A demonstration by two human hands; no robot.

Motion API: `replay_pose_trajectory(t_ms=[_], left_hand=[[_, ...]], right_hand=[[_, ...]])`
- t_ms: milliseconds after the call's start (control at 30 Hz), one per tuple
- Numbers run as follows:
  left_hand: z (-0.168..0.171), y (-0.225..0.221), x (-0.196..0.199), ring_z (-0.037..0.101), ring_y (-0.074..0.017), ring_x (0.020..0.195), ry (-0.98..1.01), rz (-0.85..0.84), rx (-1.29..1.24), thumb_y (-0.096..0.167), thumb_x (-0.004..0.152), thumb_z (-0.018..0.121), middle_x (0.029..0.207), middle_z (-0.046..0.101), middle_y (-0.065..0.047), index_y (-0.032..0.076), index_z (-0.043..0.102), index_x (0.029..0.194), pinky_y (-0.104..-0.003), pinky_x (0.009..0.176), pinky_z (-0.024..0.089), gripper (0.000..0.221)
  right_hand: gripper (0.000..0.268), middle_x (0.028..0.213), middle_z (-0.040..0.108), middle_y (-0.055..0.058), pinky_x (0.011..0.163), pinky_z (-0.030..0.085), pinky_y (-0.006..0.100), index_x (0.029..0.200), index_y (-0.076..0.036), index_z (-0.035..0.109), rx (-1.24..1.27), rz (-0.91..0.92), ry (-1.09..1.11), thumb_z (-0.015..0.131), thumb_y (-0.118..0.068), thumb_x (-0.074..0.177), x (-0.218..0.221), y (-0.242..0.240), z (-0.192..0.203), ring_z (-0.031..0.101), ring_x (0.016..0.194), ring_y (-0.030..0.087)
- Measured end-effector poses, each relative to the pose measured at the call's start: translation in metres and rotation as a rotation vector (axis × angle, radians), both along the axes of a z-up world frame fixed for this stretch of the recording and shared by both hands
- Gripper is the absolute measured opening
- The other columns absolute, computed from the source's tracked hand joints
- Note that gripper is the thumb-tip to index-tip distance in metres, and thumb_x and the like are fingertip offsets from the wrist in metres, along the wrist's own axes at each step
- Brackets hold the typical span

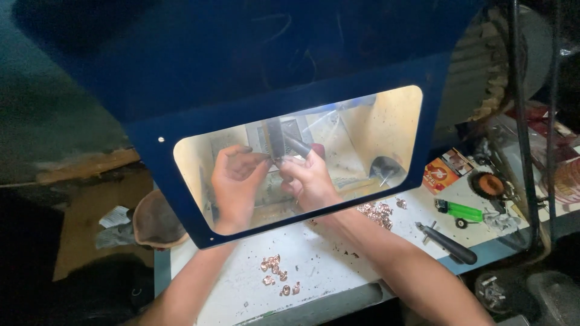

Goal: Polishing small metal jewelry components by holding them against a high-speed rotating wheel inside a protective enclosure.

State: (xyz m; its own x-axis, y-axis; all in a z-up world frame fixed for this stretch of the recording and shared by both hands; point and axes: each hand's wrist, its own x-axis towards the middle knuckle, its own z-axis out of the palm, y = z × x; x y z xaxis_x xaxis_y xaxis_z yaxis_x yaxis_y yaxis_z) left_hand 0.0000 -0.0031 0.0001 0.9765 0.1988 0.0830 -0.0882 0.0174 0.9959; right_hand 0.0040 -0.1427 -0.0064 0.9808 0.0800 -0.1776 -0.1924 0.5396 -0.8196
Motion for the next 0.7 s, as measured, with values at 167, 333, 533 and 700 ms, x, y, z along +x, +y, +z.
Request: replay_pose_trajectory(t_ms=[167,333,533,700], left_hand=[[-0.003,-0.002,0.001,0.072,-0.0150,0.092,0.036,-0.027,-0.038,0.000,0.086,0.078,0.095,0.075,-0.010,0.012,0.052,0.119,-0.035,0.085,0.062,0.045],[-0.005,0.000,0.002,0.070,-0.0131,0.088,0.020,-0.037,-0.043,0.001,0.086,0.079,0.095,0.075,-0.010,0.014,0.048,0.118,-0.033,0.081,0.061,0.046],[-0.011,0.003,0.005,0.071,-0.0129,0.089,0.043,-0.055,-0.098,0.002,0.088,0.078,0.097,0.075,-0.009,0.016,0.043,0.119,-0.031,0.080,0.061,0.049],[-0.011,0.003,0.003,0.068,-0.0112,0.090,-0.020,-0.062,-0.119,0.003,0.090,0.076,0.098,0.073,-0.008,0.017,0.041,0.119,-0.029,0.078,0.058,0.047]], right_hand=[[0.061,0.087,0.061,0.000,0.050,0.045,0.019,0.144,-0.006,0.054,0.077,0.028,-0.024,0.071,0.001,0.087,0.004,-0.005,-0.010,0.049,0.063,0.004],[0.063,0.081,0.058,-0.002,0.050,0.044,0.018,0.148,-0.006,0.051,0.116,0.045,-0.046,0.070,0.001,0.089,0.005,-0.004,-0.013,0.048,0.061,0.004],[0.060,0.079,0.059,-0.003,0.050,0.044,0.018,0.147,-0.007,0.051,0.149,0.067,-0.061,0.071,-0.002,0.091,0.006,0.002,-0.013,0.047,0.059,0.003],[0.064,0.077,0.060,-0.002,0.048,0.042,0.018,0.147,-0.006,0.050,0.111,0.058,-0.074,0.075,-0.002,0.089,0.010,0.002,-0.019,0.049,0.058,0.004]])
